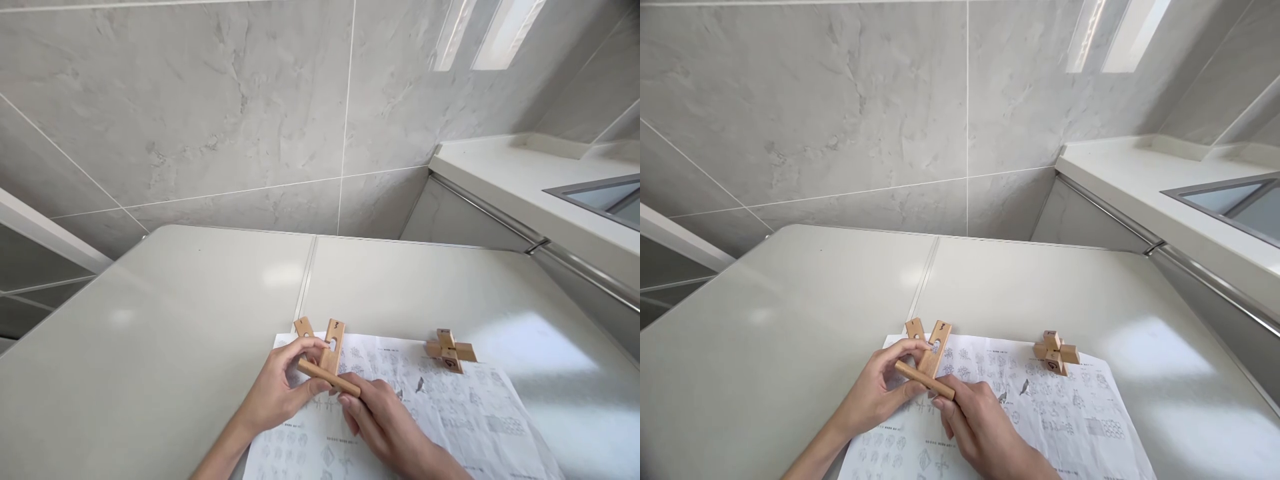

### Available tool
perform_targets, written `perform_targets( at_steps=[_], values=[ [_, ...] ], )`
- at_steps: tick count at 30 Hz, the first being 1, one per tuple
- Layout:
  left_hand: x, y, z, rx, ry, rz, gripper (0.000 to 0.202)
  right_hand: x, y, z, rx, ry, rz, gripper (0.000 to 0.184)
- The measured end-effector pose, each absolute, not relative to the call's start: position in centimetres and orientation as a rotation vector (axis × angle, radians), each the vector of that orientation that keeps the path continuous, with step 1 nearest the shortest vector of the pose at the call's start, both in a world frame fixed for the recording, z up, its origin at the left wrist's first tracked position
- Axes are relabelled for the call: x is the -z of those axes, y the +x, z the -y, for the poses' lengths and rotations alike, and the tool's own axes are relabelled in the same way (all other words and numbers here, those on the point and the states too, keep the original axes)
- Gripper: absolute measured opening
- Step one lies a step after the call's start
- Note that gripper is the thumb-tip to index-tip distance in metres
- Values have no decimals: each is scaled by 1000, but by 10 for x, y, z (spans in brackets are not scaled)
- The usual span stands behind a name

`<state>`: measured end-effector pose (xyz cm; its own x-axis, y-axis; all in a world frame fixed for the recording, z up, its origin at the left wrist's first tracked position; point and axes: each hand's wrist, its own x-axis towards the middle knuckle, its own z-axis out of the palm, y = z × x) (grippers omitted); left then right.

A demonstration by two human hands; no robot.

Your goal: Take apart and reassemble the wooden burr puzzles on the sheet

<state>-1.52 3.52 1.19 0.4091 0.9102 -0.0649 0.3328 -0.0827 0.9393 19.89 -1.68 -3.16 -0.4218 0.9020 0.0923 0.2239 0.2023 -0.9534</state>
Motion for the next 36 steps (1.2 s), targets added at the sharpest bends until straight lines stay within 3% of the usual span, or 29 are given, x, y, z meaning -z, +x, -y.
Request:
perform_targets(
  at_steps=[5,10,18,24,36],
  values=[
    [-11,-16,-34,-714,1507,-1050,42,31,200,18,-1287,-1063,1781,30],
    [-11,-17,-33,-701,1371,-831,63,29,200,17,-1281,-1057,1817,29],
    [-8,-19,-36,-705,1307,-797,72,29,199,18,-1140,-1068,1896,25],
    [-5,-19,-36,-742,1080,-759,54,33,198,18,-938,-1025,1987,19],
    [-16,-20,-40,-509,1058,-785,47,37,196,20,-857,-870,2128,29]
  ],
)
